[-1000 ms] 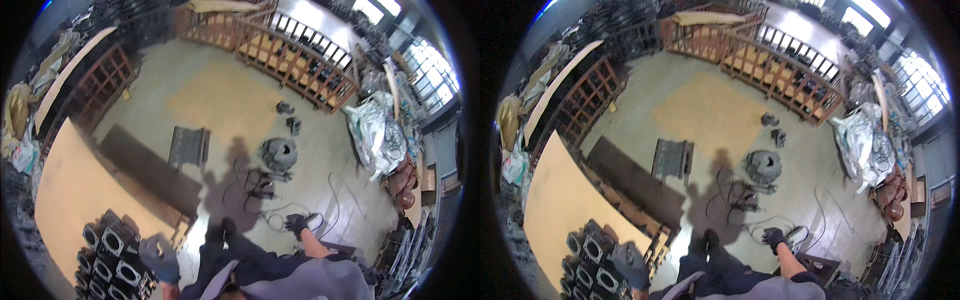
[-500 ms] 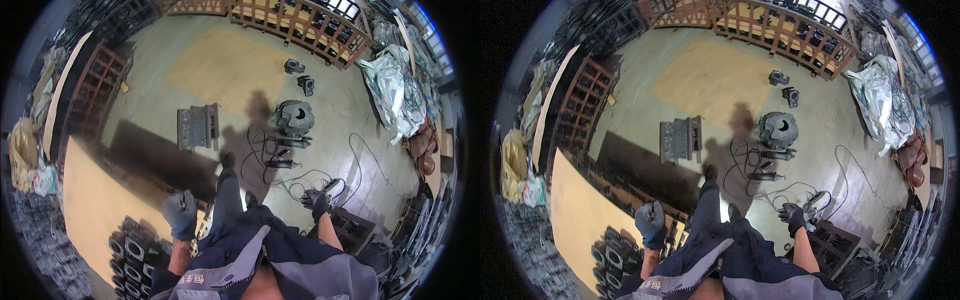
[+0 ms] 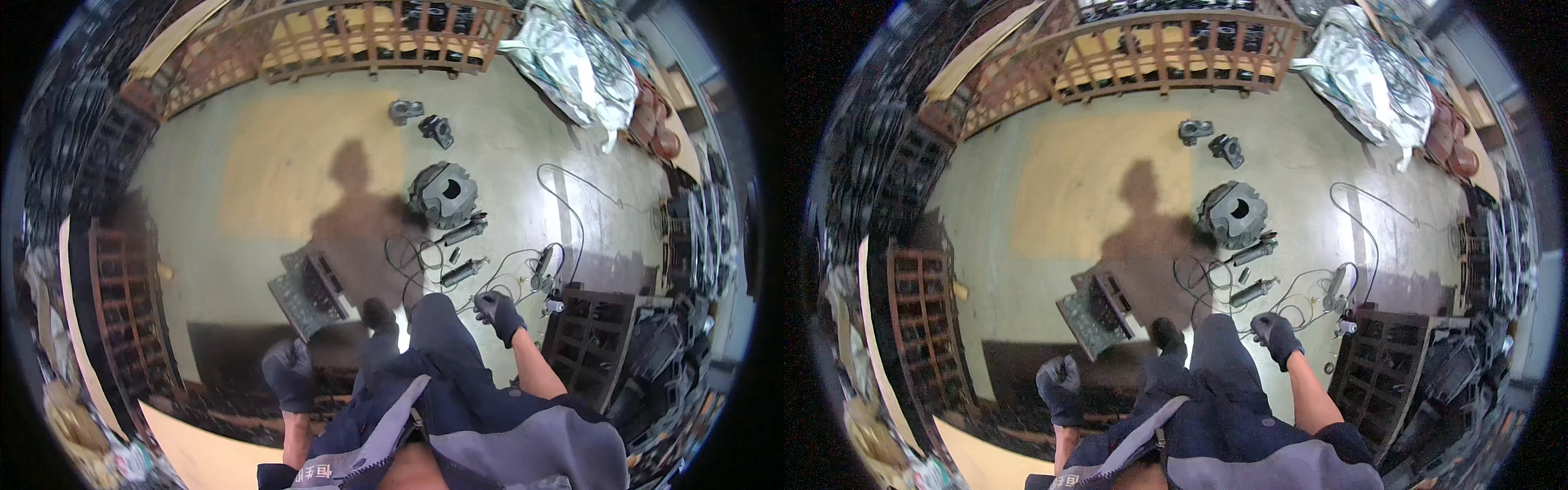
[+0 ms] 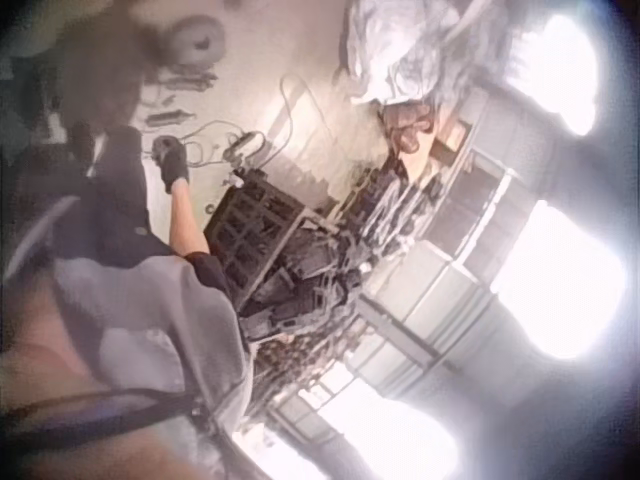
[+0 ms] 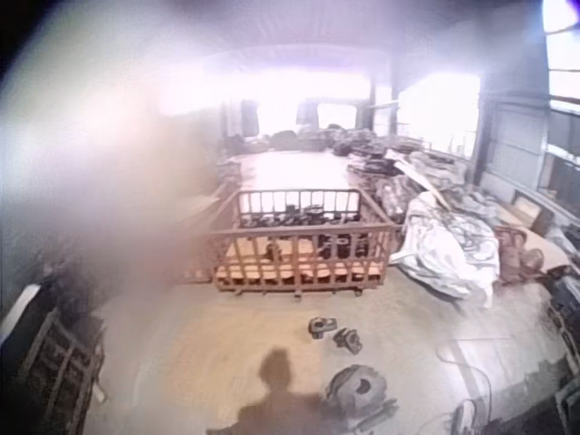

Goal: The person sits on the floor and uses a handheld angle grinder to smooth the surfaces of metal engine parts. They repeatedly pick up parts, grind them, inspect them, and place them on a nearby table.

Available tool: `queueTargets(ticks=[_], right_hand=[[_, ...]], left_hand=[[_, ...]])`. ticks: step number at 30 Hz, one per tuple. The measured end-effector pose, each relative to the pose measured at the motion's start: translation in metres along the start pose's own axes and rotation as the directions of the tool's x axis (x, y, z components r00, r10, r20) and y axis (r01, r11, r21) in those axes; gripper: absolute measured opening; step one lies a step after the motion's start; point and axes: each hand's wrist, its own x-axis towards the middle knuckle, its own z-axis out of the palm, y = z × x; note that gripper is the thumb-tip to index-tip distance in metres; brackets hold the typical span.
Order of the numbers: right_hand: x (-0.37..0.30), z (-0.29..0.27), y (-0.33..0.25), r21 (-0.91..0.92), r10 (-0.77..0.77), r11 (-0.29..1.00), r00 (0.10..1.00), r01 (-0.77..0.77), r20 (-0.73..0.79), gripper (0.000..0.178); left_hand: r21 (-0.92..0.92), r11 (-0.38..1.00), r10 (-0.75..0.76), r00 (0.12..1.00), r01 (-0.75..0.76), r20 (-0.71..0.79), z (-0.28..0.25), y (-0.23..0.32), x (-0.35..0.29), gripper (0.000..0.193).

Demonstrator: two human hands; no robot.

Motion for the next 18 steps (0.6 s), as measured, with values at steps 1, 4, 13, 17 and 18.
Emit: queueTargets(ticks=[1,4,13,17,18], right_hand=[[-0.004,0.004,-0.004,0.069,0.062,0.996,0.997,-0.058,-0.056,0.027],[-0.01,-0.004,0.001,0.187,0.196,0.967,0.972,-0.17,-0.127,0.026],[0.072,0.0,0.0,0.57,0.428,0.774,0.891,-0.275,-0.151,0.029],[0.128,0.005,-0.033,0.586,0.449,0.764,0.875,-0.27,-0.183,0.028],[0.142,0.003,-0.038,0.606,0.447,0.755,0.872,-0.249,-0.199,0.028]], left_hand=[[-0.017,1.0,0.021,0.999,-0.02,0.031,0.005,-0.001,0.022,0.028],[-0.028,0.996,0.086,0.983,-0.082,0.163,0.026,0.017,0.083,0.02],[-0.048,0.907,0.409,0.844,-0.419,0.347,0.166,0.051,0.231,0.038],[-0.04,0.832,0.503,0.721,-0.554,0.476,0.265,0.071,0.301,0.045],[-0.055,0.795,0.552,0.682,-0.605,0.481,0.29,0.08,0.323,0.046]])
